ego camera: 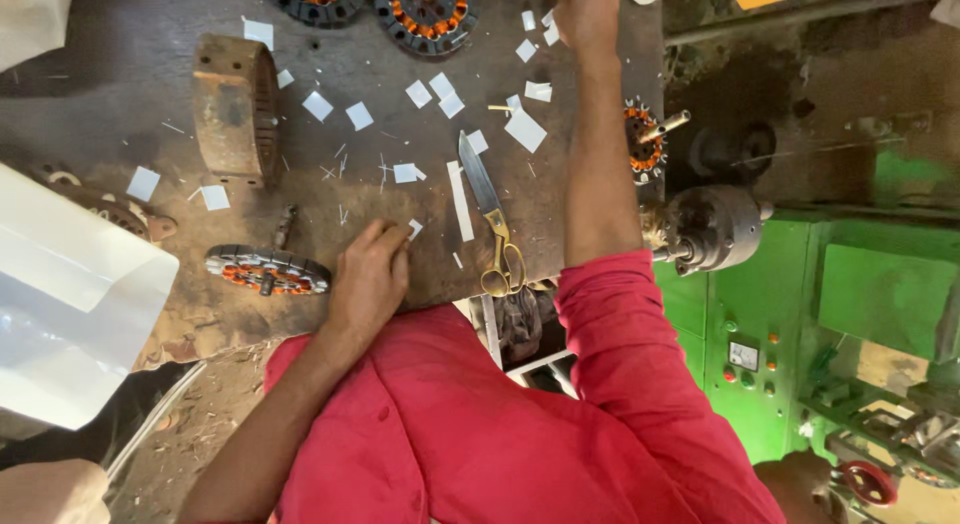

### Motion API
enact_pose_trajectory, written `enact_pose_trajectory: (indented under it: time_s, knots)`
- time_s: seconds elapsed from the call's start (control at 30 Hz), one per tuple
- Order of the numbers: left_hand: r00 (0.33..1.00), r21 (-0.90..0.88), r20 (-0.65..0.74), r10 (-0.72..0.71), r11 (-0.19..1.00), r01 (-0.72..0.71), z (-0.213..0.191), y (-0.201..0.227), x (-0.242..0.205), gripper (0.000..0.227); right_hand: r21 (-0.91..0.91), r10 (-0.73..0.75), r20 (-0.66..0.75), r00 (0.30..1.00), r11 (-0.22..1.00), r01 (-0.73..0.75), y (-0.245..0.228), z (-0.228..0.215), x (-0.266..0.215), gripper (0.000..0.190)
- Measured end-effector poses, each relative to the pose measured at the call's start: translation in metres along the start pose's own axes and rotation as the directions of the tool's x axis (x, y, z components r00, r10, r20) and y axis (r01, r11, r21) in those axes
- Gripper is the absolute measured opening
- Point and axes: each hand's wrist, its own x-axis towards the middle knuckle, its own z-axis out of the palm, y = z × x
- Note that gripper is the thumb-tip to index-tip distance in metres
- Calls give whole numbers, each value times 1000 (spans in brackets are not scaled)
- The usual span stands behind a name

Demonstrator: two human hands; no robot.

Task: The person inserts small white rectangular pieces into the slots of a circular electrical component with copper windings. They use scissors to cut a larger white sheet into smaller pieces and continue inserting them into the component.

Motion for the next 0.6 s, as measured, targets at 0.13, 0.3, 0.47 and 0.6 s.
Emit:
enact_pose_trajectory:
  time_s: [0.13, 0.3, 0.47, 0.6]
  knots:
    - [999, -121, -35, -2, 993, -2, -10, 2, -7, 17, 115, 132, 166, 977, 982, -152, 2, -13, 4, 14]
    - [992, -318, 49, -118, 939, 128, -16, 8, -2, 19, 450, 212, 144, 967, 856, -255, -77, -68, 11, 29]
    - [996, -631, 56, -64, 771, 84, -17, 8, 6, 19, 664, 308, 531, 789, 428, -614, -237, -128, -99, 32]
    - [977, -646, 181, -114, 735, 206, -12, 8, 3, 21, 728, 263, 565, 782, 289, -622, -311, -153, -173, 37]
